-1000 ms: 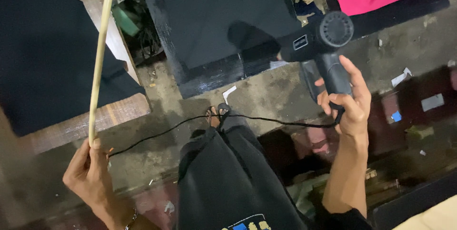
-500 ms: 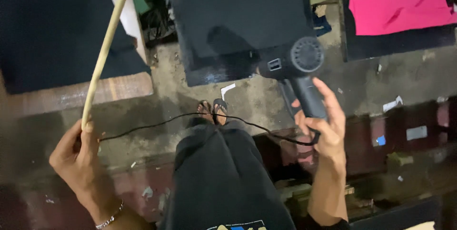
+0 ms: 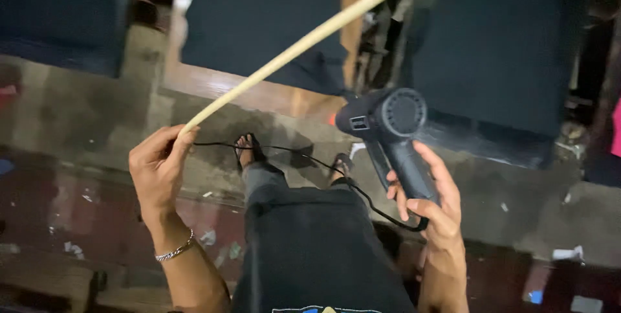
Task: Using a handheld heat gun to dry ink on screen-printed fabric pieces across multiple stations on a production floor.
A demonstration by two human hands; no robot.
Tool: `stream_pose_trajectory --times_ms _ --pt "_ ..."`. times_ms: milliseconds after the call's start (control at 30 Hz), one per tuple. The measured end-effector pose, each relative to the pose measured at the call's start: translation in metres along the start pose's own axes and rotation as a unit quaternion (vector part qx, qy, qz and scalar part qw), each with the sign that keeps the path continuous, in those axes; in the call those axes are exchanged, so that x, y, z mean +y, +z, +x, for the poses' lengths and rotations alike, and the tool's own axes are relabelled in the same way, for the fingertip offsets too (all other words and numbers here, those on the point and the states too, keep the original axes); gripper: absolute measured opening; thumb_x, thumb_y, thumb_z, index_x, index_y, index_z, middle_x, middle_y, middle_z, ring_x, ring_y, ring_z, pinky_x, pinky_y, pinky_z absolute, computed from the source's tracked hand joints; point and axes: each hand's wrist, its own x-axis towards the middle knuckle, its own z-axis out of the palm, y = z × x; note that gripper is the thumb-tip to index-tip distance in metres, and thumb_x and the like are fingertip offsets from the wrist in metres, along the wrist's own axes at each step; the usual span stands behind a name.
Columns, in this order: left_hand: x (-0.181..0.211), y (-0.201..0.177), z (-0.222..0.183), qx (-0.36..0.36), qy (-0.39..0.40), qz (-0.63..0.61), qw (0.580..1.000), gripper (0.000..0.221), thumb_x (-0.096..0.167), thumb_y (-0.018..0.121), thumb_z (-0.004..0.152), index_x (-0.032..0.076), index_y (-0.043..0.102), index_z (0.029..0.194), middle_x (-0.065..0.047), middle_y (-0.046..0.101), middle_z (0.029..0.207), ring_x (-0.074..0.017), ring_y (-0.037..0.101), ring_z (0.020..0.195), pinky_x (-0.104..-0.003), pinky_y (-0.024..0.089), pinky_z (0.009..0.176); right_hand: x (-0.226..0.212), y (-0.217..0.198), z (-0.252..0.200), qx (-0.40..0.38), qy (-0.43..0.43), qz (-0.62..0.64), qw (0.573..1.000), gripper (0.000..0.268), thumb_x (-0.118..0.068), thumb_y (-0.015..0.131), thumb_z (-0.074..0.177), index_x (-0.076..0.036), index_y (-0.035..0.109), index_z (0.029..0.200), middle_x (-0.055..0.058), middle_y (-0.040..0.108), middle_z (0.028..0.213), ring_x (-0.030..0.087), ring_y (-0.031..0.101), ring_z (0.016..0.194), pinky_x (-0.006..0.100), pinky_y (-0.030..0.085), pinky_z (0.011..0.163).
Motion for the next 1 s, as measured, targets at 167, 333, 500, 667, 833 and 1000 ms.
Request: stream_pose_trajectory --times_ms 167,333,500,667,833,1000 --pt "-0.068 -0.082 0.06 -0.051 0.004 -0.015 0.999 0.004 0.004 0.077 0.099 0.001 0.078 0.096 -0.011 0.062 0.065 -0.0163 0.046 0.058 -0.034 0.044 0.058 0.055 0.118 0.036 -0.017 0.003 0.006 1.0 0.09 -0.005 0.069 0.07 0.011 0.034 0.152 0.038 0.064 0.092 0.018 0.054 0.037 0.045 0.058 0.061" --pt "-0.081 -0.156 0.122 -0.06 0.099 -0.058 0.992 0.007 -0.001 0.075 0.099 -0.004 0.077 0.093 -0.011 0.057 0.059 -0.0163 0.038 0.051 -0.033 0.039 0.053 0.087 0.216 0.066 0.008 0.014 -0.015 1.0 0.09 -0.005 0.068 0.068 0.011 0.037 0.151 0.036 0.065 0.088 0.022 0.056 0.044 0.032 0.049 0.043" --pt "-0.071 -0.191 0.176 -0.096 0.161 -0.039 0.981 0.003 -0.001 0.081 0.094 -0.002 0.079 0.092 -0.01 0.059 0.06 -0.0201 0.042 0.049 -0.033 0.043 0.053 0.108 0.252 0.067 0.051 0.003 -0.044 0.998 0.091 -0.007 0.064 0.07 0.008 0.033 0.155 0.032 0.064 0.093 0.019 0.058 0.048 0.027 0.05 0.041" --pt "-0.073 -0.198 0.198 -0.165 0.16 -0.002 0.973 0.008 0.008 0.084 0.092 0.004 0.078 0.089 -0.009 0.058 0.058 -0.0216 0.051 0.047 -0.032 0.045 0.052 0.103 0.283 0.064 0.098 -0.008 -0.088 0.991 0.096 -0.008 0.065 0.068 0.008 0.031 0.156 0.032 0.063 0.09 0.014 0.053 0.04 0.031 0.053 0.044" --pt "-0.074 -0.208 0.198 -0.215 0.103 -0.001 0.971 0.012 0.008 0.082 0.092 0.002 0.074 0.087 -0.012 0.057 0.054 -0.0197 0.05 0.047 -0.033 0.046 0.053 0.116 0.302 0.068 0.091 -0.002 -0.027 0.995 0.093 -0.003 0.064 0.069 0.007 0.031 0.156 0.037 0.062 0.093 0.016 0.052 0.041 0.033 0.052 0.051" --pt "-0.075 -0.223 0.194 -0.258 0.071 0.008 0.964 0.012 0.008 0.083 0.088 0.001 0.074 0.084 -0.013 0.063 0.056 -0.0264 0.06 0.05 -0.037 0.051 0.056 0.103 0.303 0.065 0.105 0.015 -0.08 0.991 0.094 0.0 0.065 0.068 0.006 0.032 0.157 0.036 0.064 0.092 0.02 0.056 0.042 0.032 0.049 0.047"
